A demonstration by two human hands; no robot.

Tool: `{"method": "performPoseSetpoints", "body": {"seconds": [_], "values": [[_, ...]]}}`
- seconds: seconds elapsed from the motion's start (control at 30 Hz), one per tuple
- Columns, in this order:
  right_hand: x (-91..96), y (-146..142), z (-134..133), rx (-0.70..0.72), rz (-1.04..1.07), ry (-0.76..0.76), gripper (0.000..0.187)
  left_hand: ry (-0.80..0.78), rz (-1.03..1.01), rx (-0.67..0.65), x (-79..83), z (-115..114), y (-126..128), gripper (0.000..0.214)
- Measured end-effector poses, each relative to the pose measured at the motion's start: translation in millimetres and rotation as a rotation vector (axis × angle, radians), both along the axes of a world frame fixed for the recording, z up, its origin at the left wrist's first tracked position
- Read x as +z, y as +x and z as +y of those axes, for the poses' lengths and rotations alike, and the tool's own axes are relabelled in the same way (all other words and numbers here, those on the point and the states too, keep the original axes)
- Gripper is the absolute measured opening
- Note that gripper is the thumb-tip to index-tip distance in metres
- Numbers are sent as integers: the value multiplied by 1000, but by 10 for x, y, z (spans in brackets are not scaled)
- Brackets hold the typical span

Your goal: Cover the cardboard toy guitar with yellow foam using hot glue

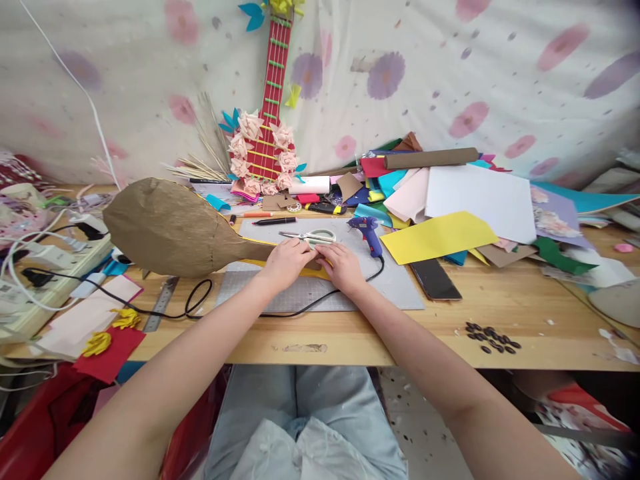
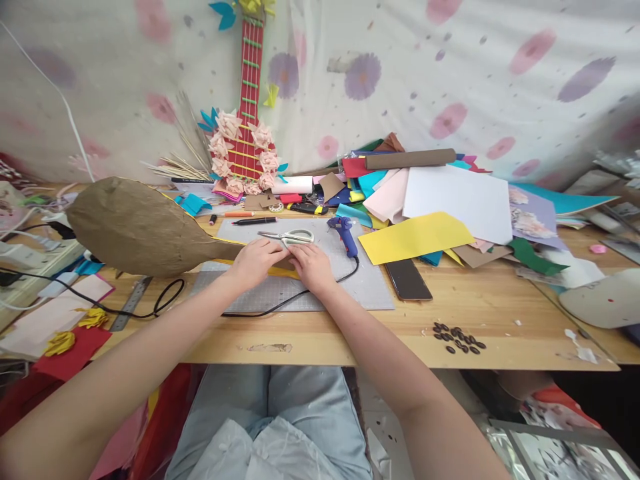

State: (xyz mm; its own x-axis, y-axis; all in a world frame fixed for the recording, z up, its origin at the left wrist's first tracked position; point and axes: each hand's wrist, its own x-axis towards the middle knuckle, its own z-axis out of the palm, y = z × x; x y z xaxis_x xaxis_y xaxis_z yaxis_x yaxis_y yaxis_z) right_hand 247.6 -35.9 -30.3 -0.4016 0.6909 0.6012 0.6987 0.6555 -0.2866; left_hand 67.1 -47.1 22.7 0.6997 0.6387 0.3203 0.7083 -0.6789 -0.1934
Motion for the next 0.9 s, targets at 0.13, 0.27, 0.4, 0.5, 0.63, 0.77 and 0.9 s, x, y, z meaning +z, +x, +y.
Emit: {"method": "performPoseSetpoints", "body": {"seconds": [0.13, 0.27, 0.4, 0.5, 0.63, 0.77, 0.9], "values": [[-46, -20, 17, -1, 59, -15, 24, 13, -40, -12, -42, -22, -59, 34], [-62, -27, 45, 16, 91, -31, 21, -8, -85, 47, -77, -23, -89, 35], [-50, -22, 51, 37, 120, -30, 18, -8, -91, 45, 38, 8, -188, 44], [-35, -21, 27, 43, 119, -36, 17, -12, -62, 103, 217, 35, -373, 45], [-18, -26, 10, 10, 67, -73, 27, -52, 22, 175, 341, 28, -673, 29], [-25, -23, 38, 27, 16, -73, 36, -22, 16, 224, 232, -15, -832, 30], [-42, -16, 76, 42, 44, -74, 34, 29, -23, 237, 96, -26, -845, 34]]}}
